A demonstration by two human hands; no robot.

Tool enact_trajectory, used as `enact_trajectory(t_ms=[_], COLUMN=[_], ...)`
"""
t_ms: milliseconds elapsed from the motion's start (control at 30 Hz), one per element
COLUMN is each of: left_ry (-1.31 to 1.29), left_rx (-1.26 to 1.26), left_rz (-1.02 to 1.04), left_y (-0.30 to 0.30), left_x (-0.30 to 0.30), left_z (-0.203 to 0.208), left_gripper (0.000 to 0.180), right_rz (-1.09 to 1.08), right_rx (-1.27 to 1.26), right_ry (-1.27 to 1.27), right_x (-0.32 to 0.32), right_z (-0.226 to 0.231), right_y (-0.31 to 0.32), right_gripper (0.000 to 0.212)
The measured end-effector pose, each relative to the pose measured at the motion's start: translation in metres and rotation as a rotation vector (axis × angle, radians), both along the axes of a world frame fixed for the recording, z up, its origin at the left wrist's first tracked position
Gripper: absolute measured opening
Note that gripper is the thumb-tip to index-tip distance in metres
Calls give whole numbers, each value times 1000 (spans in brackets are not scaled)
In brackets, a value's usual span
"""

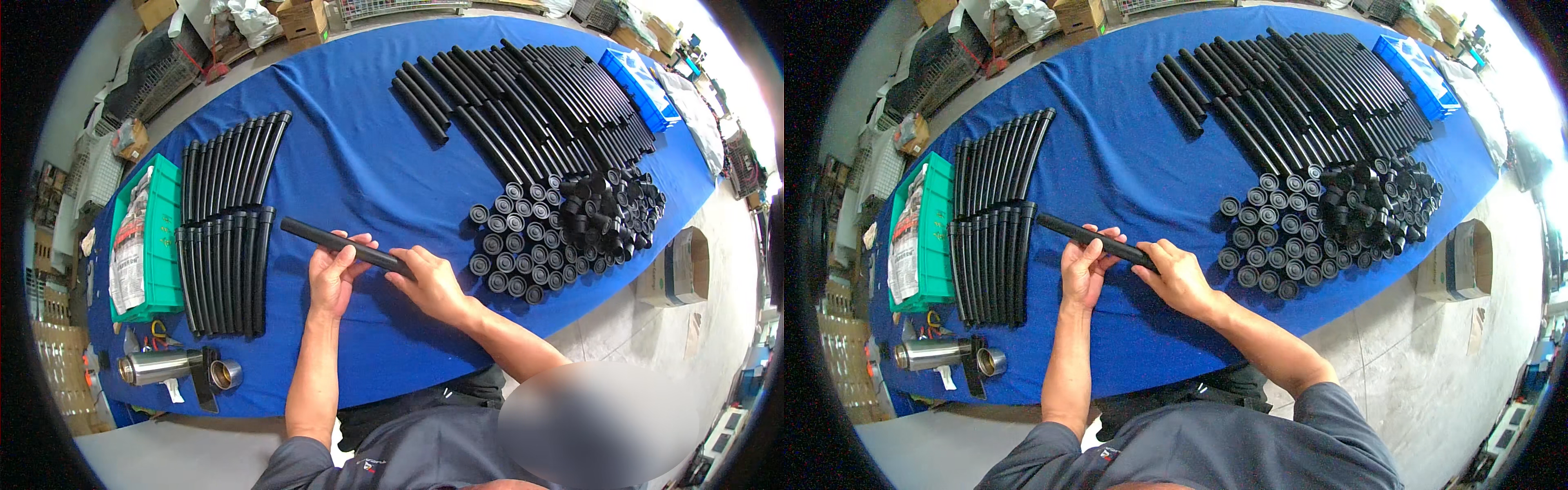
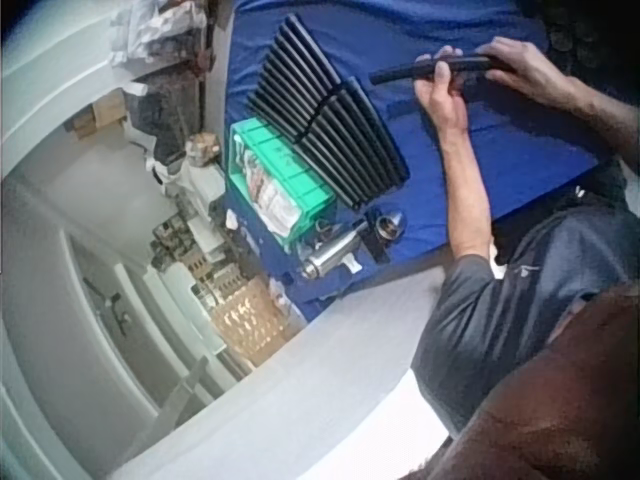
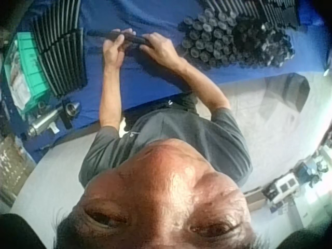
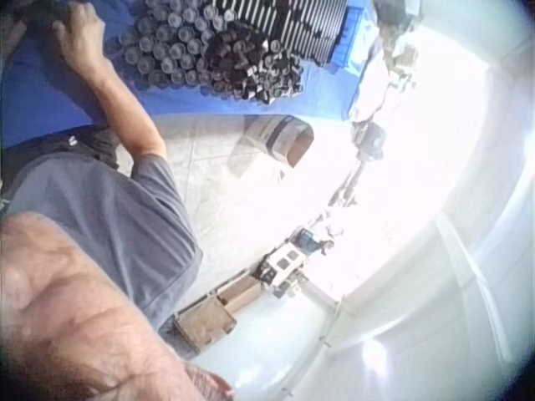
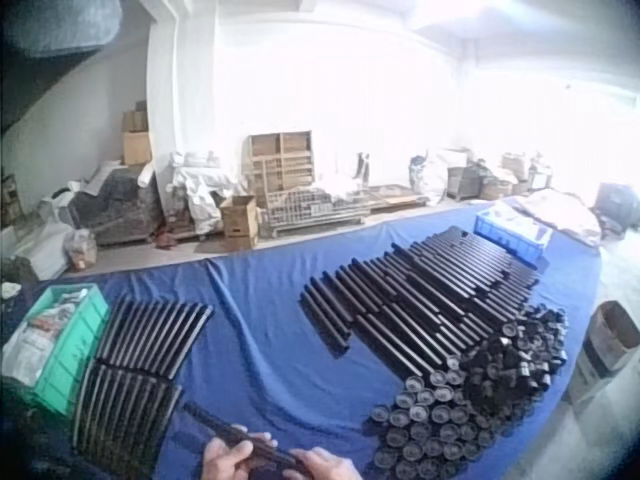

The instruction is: The person picks up a black tube and a rubber cap, fits the cap onto the end of the tube, and places the assembled piece onto a stack. They then pick up a metal thermos, remove its lid, and set both items down.

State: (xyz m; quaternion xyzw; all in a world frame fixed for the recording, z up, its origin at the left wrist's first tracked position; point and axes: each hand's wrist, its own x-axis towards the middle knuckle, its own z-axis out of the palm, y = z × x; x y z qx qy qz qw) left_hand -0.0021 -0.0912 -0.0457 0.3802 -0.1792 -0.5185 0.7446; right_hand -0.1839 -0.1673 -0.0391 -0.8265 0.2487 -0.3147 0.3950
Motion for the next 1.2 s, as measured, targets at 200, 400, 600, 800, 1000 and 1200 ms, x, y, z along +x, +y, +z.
enact_trajectory(t_ms=[200,400,600,800,1000,1200], left_ry=[-37,-23,-47,-38,-18,2], left_rx=[-56,-52,-45,-30,1,-8], left_rz=[-18,33,101,152,166,148], left_y=[2,2,2,0,4,1], left_x=[5,2,-3,-5,-5,-7], left_z=[-9,-6,-5,-3,-3,-1], left_gripper=[26,25,23,24,28,28], right_rz=[14,-1,71,44,32,23], right_rx=[-20,29,13,28,69,39], right_ry=[7,5,-27,-70,-50,-67], right_x=[1,2,-1,-3,-2,-4], right_z=[0,4,7,10,9,8], right_y=[-5,-5,-9,-9,-3,-6], right_gripper=[39,40,42,36,33,33])
